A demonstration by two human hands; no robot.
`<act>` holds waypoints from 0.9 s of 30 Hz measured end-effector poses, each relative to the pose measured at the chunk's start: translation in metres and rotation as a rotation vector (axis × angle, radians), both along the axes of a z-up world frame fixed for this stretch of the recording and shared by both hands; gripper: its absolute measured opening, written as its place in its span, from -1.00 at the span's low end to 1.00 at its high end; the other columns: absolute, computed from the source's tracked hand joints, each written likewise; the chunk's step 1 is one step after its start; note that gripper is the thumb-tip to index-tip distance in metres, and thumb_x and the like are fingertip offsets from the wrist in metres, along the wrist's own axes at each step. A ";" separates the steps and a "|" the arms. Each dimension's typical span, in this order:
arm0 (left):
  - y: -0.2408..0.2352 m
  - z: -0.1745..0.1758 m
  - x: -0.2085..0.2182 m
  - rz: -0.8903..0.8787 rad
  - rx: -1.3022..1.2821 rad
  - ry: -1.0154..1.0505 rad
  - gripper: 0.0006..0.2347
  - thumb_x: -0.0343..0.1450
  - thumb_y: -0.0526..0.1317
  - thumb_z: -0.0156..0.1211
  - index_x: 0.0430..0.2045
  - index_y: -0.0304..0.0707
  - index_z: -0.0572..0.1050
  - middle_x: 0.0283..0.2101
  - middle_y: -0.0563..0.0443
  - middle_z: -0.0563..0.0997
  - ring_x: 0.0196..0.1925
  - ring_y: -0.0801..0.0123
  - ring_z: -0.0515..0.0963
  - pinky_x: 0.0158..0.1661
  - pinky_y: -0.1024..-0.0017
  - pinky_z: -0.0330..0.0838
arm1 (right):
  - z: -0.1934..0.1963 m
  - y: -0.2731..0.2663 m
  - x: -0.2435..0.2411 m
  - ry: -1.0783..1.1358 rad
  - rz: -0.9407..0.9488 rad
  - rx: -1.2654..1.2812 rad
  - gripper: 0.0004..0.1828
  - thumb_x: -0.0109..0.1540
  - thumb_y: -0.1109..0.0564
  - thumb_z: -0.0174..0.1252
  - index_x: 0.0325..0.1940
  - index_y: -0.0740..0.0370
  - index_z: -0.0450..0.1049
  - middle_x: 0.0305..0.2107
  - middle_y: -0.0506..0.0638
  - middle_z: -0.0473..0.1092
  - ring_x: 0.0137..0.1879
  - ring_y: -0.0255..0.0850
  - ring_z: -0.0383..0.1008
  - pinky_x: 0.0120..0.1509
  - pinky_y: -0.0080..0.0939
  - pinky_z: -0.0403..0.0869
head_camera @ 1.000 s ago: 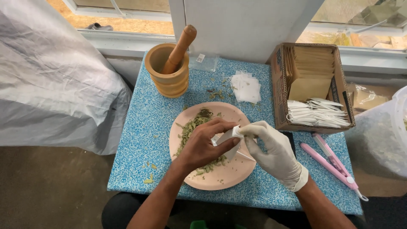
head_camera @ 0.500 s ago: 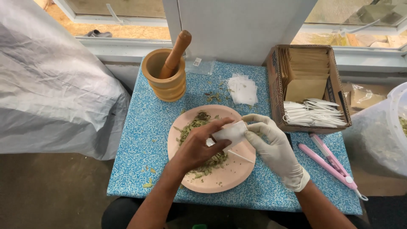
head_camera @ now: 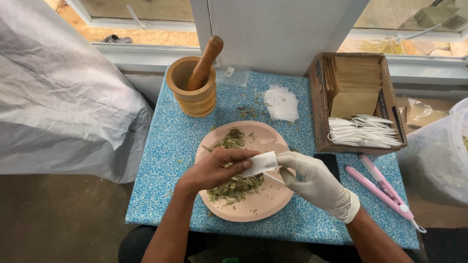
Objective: The person scoops dried green herbs from a pink plate into small white sachets using a plastic spoon. They weigh the filled sachets on a digital scale and seal them with a pink handheld heat sealer before placing them into a cardboard box.
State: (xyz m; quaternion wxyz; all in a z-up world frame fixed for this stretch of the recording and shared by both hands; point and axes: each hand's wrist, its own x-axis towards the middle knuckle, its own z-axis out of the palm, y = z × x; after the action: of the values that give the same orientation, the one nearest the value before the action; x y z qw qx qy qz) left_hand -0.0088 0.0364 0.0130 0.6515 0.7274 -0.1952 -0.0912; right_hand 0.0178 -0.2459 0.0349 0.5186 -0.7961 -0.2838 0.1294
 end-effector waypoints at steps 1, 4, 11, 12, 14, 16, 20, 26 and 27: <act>-0.001 0.012 -0.002 -0.002 0.001 0.003 -0.70 0.61 -0.22 0.25 0.25 -0.22 0.67 -0.16 -0.27 0.86 -0.13 0.23 0.76 -0.02 0.02 0.64 | -0.005 0.000 0.000 0.003 -0.002 0.001 -0.62 0.37 0.36 0.15 0.11 0.05 0.74 -0.07 -0.06 0.68 0.09 -0.25 0.59 0.32 0.11 0.52; -0.006 0.031 -0.005 -0.062 0.054 0.084 -0.46 0.48 -0.04 0.42 0.36 -0.31 0.57 0.07 -0.48 0.78 0.12 -0.29 0.74 0.25 -0.26 0.51 | -0.011 0.004 0.001 -0.017 -0.055 -0.057 -0.78 0.30 0.21 0.41 0.00 0.01 0.81 -0.11 -0.12 0.73 0.09 -0.21 0.70 0.27 0.00 0.57; -0.007 0.027 -0.007 0.079 0.122 -0.101 -0.46 0.40 -0.18 0.58 0.34 -0.15 0.60 0.04 -0.26 0.81 0.17 -0.14 0.75 0.31 -0.12 0.50 | -0.005 0.029 0.002 -0.180 -0.091 -0.180 -0.87 0.30 0.11 0.45 -0.08 -0.12 0.78 -0.08 -0.16 0.67 0.10 -0.15 0.68 0.23 0.03 0.59; -0.003 0.032 -0.008 0.113 0.141 -0.114 -0.51 0.42 -0.18 0.57 0.29 -0.17 0.63 0.01 -0.24 0.81 0.15 -0.14 0.76 0.30 -0.12 0.52 | -0.003 0.034 0.004 -0.207 -0.088 -0.162 -0.86 0.32 0.10 0.45 -0.06 -0.12 0.77 -0.10 -0.18 0.66 0.09 -0.18 0.68 0.22 -0.03 0.59; 0.004 0.018 -0.006 0.138 0.151 -0.128 -0.52 0.42 -0.18 0.57 0.28 -0.09 0.64 0.06 -0.18 0.81 0.17 -0.06 0.77 0.29 -0.09 0.53 | 0.006 0.043 -0.003 -0.129 -0.116 -0.150 -0.75 0.31 0.13 0.44 0.06 -0.13 0.73 -0.10 -0.17 0.67 0.11 -0.19 0.67 0.26 0.00 0.58; 0.010 0.012 -0.006 0.154 0.157 -0.135 -0.53 0.43 -0.18 0.58 0.28 -0.01 0.65 0.10 -0.11 0.81 0.19 0.03 0.77 0.29 -0.07 0.54 | 0.010 0.048 -0.007 -0.043 -0.151 -0.143 -0.63 0.30 0.16 0.43 0.19 -0.15 0.69 -0.11 -0.17 0.68 0.13 -0.20 0.66 0.30 0.03 0.57; 0.021 0.012 -0.009 0.198 0.141 -0.133 -0.53 0.43 -0.24 0.55 0.30 -0.08 0.64 0.15 -0.17 0.79 0.21 -0.01 0.77 0.33 -0.09 0.51 | 0.009 0.048 -0.002 -0.063 -0.207 -0.102 -0.62 0.31 0.12 0.46 0.20 -0.20 0.68 -0.12 -0.16 0.69 0.12 -0.22 0.67 0.34 0.01 0.57; 0.051 -0.011 0.000 0.274 0.164 -0.162 -0.48 0.43 -0.25 0.57 0.35 -0.10 0.60 0.18 -0.18 0.78 0.26 -0.05 0.74 0.34 -0.13 0.48 | -0.024 0.012 0.016 -0.151 -0.172 -0.591 -0.74 0.41 -0.14 0.28 0.18 -0.22 0.66 -0.13 -0.14 0.66 0.13 -0.16 0.68 0.27 -0.03 0.59; 0.056 -0.014 0.001 0.294 0.164 -0.156 -0.47 0.45 -0.25 0.55 0.38 -0.09 0.57 0.14 -0.15 0.79 0.26 -0.03 0.75 0.34 -0.12 0.48 | -0.037 0.005 0.018 -0.236 -0.069 -0.764 -0.73 0.41 -0.20 0.24 0.16 -0.26 0.66 -0.12 -0.13 0.64 0.12 -0.10 0.65 0.23 -0.02 0.61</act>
State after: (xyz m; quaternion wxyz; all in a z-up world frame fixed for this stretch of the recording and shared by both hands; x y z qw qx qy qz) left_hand -0.0078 0.0928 -0.0005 0.5790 0.8038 -0.1287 0.0460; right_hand 0.0354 -0.2405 -0.0021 0.1530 -0.9501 -0.2459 0.1156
